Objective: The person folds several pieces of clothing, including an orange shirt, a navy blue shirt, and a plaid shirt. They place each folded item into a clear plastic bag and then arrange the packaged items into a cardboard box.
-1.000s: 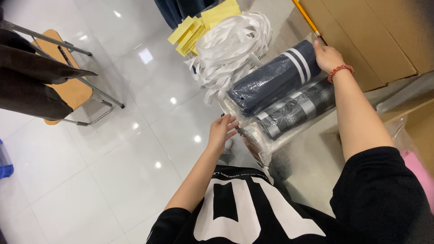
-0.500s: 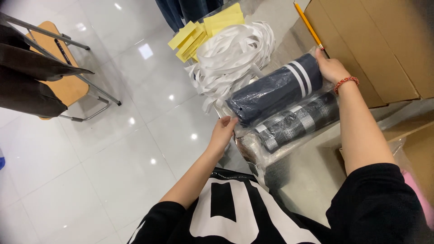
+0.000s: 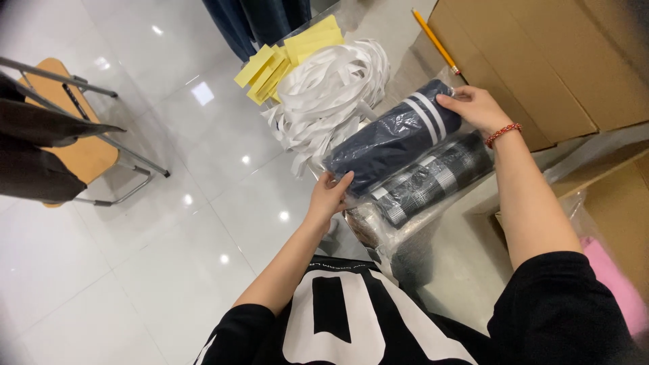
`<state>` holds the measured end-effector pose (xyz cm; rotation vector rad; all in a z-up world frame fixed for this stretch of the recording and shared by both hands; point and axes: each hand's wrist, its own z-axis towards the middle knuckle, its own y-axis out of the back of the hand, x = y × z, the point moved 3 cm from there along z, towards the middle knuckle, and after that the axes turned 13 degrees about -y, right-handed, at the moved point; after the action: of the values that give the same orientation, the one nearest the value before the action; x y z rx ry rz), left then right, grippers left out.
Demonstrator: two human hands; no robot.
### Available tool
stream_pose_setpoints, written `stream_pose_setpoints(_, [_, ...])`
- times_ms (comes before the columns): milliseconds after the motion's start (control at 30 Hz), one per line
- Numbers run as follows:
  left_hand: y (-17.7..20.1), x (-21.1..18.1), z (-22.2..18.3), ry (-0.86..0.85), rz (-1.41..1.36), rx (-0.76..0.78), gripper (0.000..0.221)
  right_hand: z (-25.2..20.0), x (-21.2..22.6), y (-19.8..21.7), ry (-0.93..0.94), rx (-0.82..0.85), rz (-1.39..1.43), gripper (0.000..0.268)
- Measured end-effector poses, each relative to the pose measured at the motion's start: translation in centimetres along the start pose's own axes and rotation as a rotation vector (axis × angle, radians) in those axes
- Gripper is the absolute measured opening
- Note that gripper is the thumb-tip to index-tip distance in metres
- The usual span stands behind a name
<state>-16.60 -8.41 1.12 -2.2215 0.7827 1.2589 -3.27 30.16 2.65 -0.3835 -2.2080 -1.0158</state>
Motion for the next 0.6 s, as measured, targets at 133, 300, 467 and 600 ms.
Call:
stream_pose_setpoints(133, [-0.2, -1.4, -1.2, -0.087, 0.049, -0.043, 0.067, -2.5, 2.1, 0.4, 0.094, -0.022, 0.138, 0.072])
stream_pose_setpoints(300, [-0.7, -8.2, -4.6, -0.174, 0.117, -0.053, 0.044, -10.1, 5.8, 4.2, 0.12, -0.09, 0.199, 0.058])
stream_pose_setpoints(467, [-3.9, -13.6, -4.1, -0.385, 0.341, 0.078, 0.032, -16.5, 1.9, 10.7, 0.157, -0.258, 0.269, 0.049])
stream_pose_setpoints(600, [-11.2, -16.2, -4.3, -0.527, 0.487, 0.325, 0.038, -24.6, -4.7, 16.7, 0.164, -0.401, 0.427, 0.042])
